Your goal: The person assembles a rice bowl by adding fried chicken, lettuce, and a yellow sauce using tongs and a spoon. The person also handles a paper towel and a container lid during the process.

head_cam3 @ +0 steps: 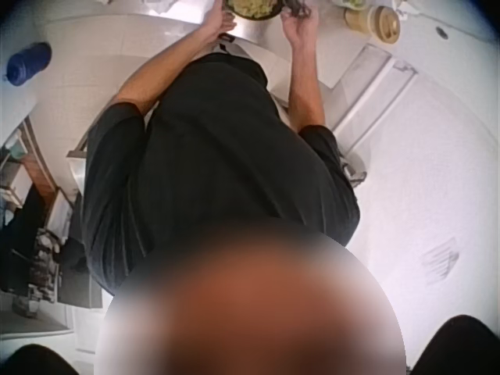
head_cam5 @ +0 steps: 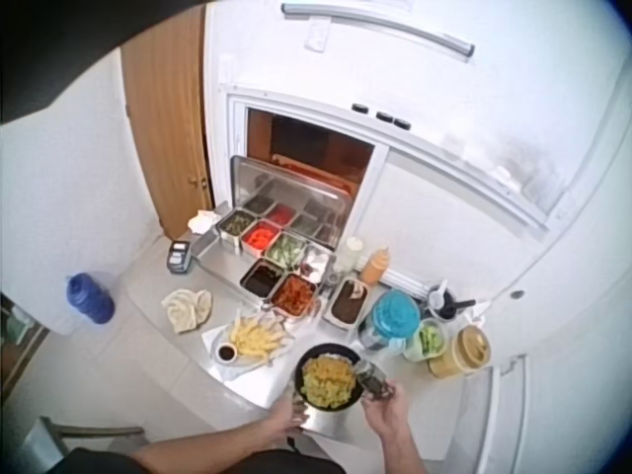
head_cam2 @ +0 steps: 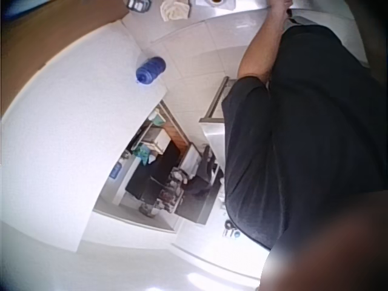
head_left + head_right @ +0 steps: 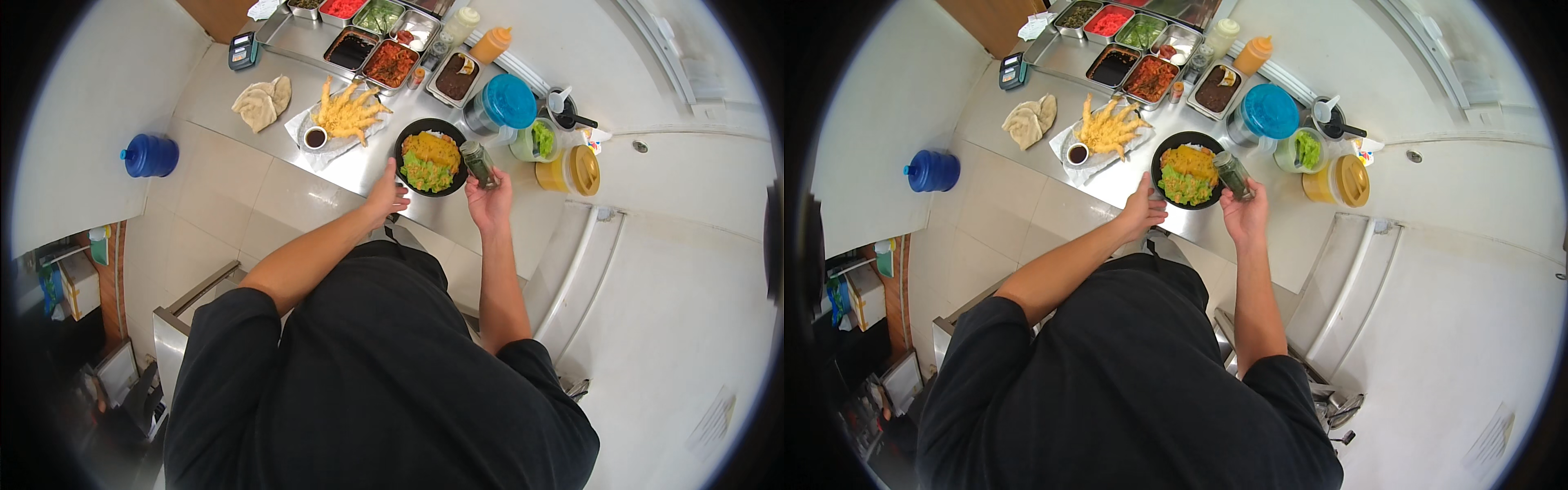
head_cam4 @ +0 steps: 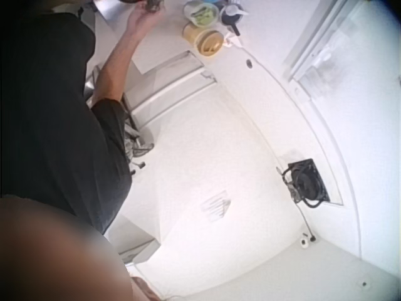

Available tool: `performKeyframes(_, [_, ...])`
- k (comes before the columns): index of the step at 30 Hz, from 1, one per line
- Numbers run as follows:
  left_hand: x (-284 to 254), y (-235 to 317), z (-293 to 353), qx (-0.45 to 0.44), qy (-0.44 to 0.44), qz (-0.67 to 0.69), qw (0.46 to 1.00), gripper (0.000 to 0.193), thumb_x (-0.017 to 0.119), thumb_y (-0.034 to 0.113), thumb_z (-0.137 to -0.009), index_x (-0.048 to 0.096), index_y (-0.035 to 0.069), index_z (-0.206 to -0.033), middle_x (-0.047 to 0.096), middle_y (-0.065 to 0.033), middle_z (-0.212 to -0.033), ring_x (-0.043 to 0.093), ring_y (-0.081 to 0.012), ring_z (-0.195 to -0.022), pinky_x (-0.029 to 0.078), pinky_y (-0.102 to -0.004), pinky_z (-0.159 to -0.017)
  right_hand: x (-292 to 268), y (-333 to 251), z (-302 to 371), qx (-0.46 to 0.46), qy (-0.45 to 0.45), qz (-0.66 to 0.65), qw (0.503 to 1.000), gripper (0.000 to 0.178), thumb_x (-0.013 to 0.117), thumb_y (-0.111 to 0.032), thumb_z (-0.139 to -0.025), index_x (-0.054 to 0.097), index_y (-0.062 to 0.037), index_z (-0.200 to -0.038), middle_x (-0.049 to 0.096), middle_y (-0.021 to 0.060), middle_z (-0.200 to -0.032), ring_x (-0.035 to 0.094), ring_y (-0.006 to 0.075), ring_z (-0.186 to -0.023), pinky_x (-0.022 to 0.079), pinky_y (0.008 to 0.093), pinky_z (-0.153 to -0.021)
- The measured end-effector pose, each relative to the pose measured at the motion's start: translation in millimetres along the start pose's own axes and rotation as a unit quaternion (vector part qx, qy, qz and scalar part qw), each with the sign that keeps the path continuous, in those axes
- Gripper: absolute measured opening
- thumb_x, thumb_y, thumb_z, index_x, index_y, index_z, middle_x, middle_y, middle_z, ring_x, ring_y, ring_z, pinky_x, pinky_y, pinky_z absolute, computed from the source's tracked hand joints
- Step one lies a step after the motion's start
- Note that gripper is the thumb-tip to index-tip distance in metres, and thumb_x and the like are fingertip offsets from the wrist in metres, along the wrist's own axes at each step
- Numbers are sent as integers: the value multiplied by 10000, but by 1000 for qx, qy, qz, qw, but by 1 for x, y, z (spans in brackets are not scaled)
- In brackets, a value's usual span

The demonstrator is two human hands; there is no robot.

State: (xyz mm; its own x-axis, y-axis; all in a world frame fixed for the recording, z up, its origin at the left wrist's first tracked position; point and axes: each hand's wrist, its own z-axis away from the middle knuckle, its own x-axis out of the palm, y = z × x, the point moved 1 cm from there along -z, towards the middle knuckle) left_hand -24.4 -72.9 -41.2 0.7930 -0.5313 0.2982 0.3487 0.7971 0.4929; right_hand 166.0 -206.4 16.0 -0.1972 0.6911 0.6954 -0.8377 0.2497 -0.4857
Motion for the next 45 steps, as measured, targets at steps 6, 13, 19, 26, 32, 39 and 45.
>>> performKeyframes(6, [-38, -12, 13, -29, -19, 11, 999, 807, 293, 709, -982, 466, 24, -1374, 614, -140, -1087, 619, -225, -893, 516, -382, -787, 28, 0, -15, 11, -99, 9, 995, 302, 567, -233, -950, 601, -23, -1164, 660, 115, -1056, 607, 218, -842, 491, 314, -712])
performKeyframes(13, [-59, -9, 31, 7, -19, -34, 999, 633, 340, 597, -1031, 535, 50, -1281, 622, -90, -1031, 614, -186, -866, 511, -345, -786, 74, 5, -55, 5, -166, 1, 986, 313, 586, -254, -980, 619, -81, -1238, 675, 86, -1191, 621, 207, -1086, 496, 415, -943])
performKeyframes(19, [-140, -49, 57, 71, 112, -119, 984, 548, 448, 551, -1016, 583, 57, -1210, 646, -87, -1003, 613, -154, -797, 508, -301, -708, 136, -23, -102, -8, -320, 155, 934, 518, 609, -8, -885, 454, -37, -1378, 603, 105, -1269, 605, 250, -1170, 502, 521, -1016])
performKeyframes(26, [-252, -175, 118, 65, 318, -83, 942, 476, 588, 409, -987, 596, -37, -1153, 654, -115, -884, 630, -156, -735, 515, -296, -607, 171, -32, -179, -180, -225, 343, 894, 463, 678, -18, -840, 502, -11, -1268, 641, 123, -1164, 655, 240, -1032, 532, 393, -927])
performKeyframes(32, [-276, -283, 191, -47, 409, -15, 911, 447, 595, 364, -976, 613, -39, -1167, 675, -101, -838, 642, -171, -672, 520, -299, -600, 140, -25, -238, -348, -40, 692, 631, 659, 826, -216, -692, 537, 14, -1239, 665, 178, -1084, 649, 273, -1013, 504, 368, -891])
performKeyframes(39, [-256, -350, 204, -41, 415, -278, 865, 467, 550, 407, -932, 716, -27, -984, 661, -281, -1119, 638, -428, -1050, 497, -497, -932, 112, -2, -267, -358, -50, 787, 500, 811, 829, -329, -716, 512, 95, -1331, 548, 275, -1322, 510, 419, -1228, 375, 472, -1084])
performKeyframes(45, [-254, -288, 186, 0, 456, -174, 873, 496, 602, 443, -907, 677, 0, -1117, 690, -254, -1093, 649, -392, -1071, 499, -445, -951, 130, -11, -271, -331, -126, 773, 526, 507, 728, -76, -749, 539, 130, -1172, 688, 233, -999, 671, 306, -909, 514, 409, -864])
